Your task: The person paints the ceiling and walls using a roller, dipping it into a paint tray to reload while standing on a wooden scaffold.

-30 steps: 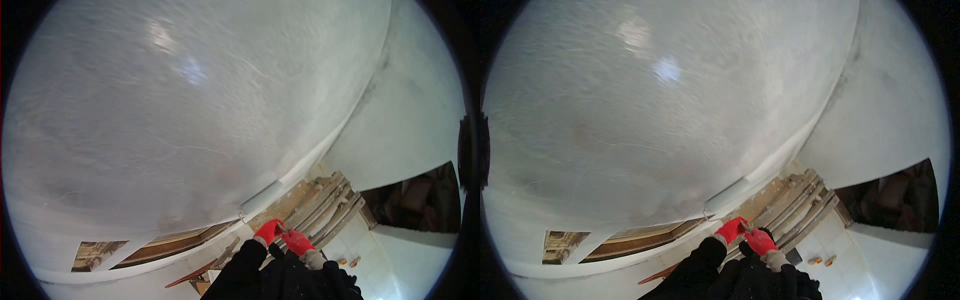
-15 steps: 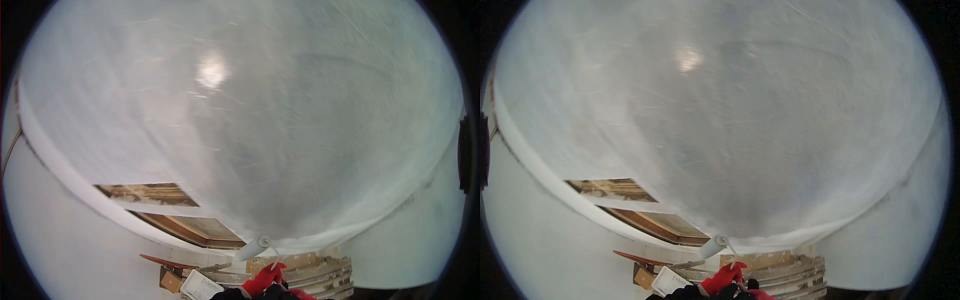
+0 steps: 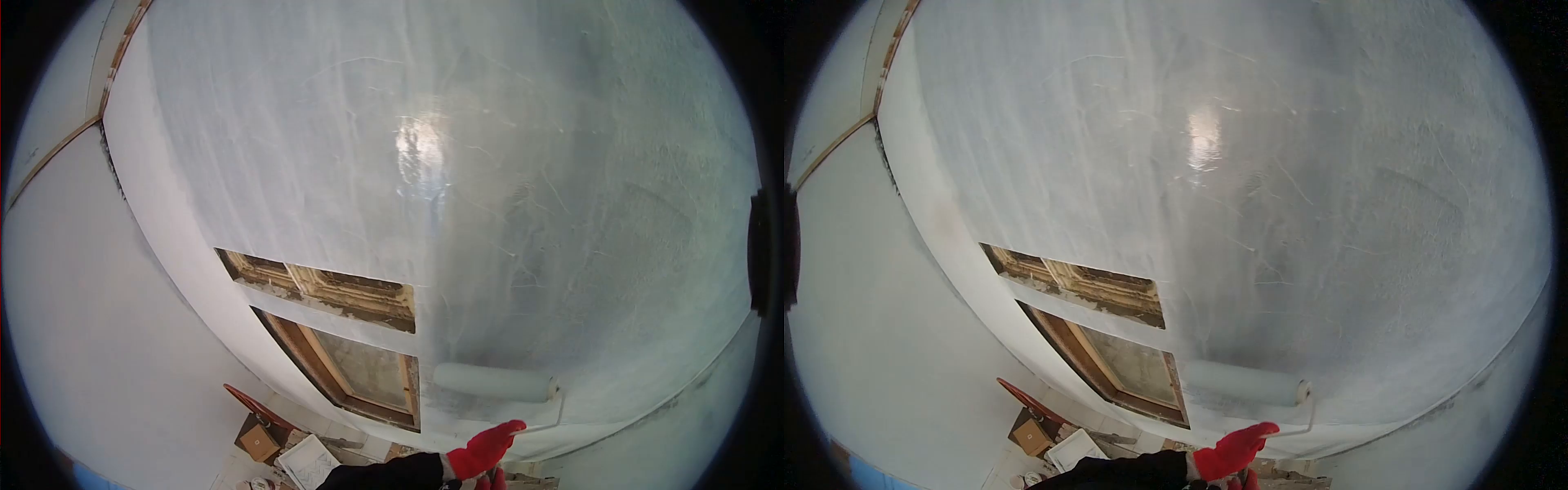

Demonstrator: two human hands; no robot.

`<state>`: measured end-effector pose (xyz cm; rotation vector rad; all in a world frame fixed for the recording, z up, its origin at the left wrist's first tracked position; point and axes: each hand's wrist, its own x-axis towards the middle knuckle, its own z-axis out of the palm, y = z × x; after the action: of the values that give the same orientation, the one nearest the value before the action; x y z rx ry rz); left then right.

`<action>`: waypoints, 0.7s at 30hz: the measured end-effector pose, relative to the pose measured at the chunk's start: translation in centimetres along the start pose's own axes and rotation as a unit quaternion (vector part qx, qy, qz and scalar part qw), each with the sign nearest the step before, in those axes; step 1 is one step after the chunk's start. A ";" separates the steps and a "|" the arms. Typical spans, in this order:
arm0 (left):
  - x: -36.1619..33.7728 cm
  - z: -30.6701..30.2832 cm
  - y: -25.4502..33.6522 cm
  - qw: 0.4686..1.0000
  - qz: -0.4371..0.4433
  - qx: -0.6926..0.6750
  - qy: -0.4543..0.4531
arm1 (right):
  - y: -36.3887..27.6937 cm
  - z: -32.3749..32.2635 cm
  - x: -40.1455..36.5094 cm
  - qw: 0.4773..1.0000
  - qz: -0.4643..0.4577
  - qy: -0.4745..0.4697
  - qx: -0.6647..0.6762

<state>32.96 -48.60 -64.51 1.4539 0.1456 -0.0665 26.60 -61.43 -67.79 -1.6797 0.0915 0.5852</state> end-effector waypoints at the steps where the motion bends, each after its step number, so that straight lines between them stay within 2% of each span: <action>1: 0.6 0.0 0.3 0.998 -0.041 -0.029 0.021 | 0.6 0.6 0.2 1.000 -0.002 0.001 -0.002; 2: 0.9 -0.2 3.6 0.977 -0.172 -0.118 0.047 | 2.1 1.4 1.0 0.997 -0.028 0.042 0.052; 3: 1.4 -0.5 3.0 0.977 -0.170 -0.120 0.047 | 4.1 2.3 2.4 0.990 -0.055 0.081 0.105; 5: 3.5 -1.2 1.1 0.997 -0.073 -0.025 0.012 | 7.6 4.2 6.2 0.958 -0.114 0.157 0.211; 7: 4.0 -1.6 0.7 0.999 -0.053 0.003 0.003 | 9.0 5.6 9.3 0.903 -0.175 0.231 0.316; 8: 4.3 -1.7 0.4 0.999 -0.040 0.030 -0.003 | 8.9 6.5 10.0 0.886 -0.159 0.307 0.309; 9: 4.8 -1.8 -0.6 0.999 -0.035 0.031 -0.005 | 9.5 6.4 11.0 0.885 -0.165 0.307 0.310; 11: 5.7 -2.0 -2.2 0.984 0.093 0.151 0.003 | 11.6 4.2 12.9 0.909 -0.240 0.257 0.223; 12: 6.0 -1.9 -1.8 0.984 0.097 0.149 0.001 | 13.0 2.7 13.9 0.916 -0.277 0.231 0.176; 14: 6.7 -2.0 -0.8 0.992 0.020 0.118 -0.042 | 14.8 1.0 15.6 0.918 -0.345 0.176 0.082; 15: 7.3 -2.1 -1.3 0.992 0.023 0.119 -0.043 | 14.4 1.2 15.7 0.917 -0.347 0.177 0.083; 16: 8.2 -2.2 -2.4 0.967 0.131 0.218 -0.032 | 13.2 1.3 15.4 0.907 -0.370 0.194 0.058; 17: 8.7 -2.3 -3.1 0.920 0.237 0.312 -0.022 | 11.1 1.6 14.5 0.894 -0.393 0.211 0.032; 18: 8.4 -2.4 -1.9 0.919 0.239 0.311 -0.025 | 8.9 1.9 13.2 0.888 -0.405 0.218 -0.020; 19: 7.4 -2.5 0.6 0.946 0.193 0.256 -0.048 | 7.3 1.8 12.3 0.886 -0.406 0.222 -0.021; 20: 6.3 -2.7 3.1 0.967 0.144 0.200 -0.071 | 5.8 1.8 11.5 0.910 -0.371 0.182 -0.033; 21: 5.3 -3.0 4.9 0.966 0.146 0.201 -0.074 | 4.1 1.9 10.8 0.930 -0.336 0.141 -0.044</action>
<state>38.66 -44.84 -60.76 1.8539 -0.2184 0.0396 33.81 -57.61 -76.21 -1.7362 -0.3012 -0.1708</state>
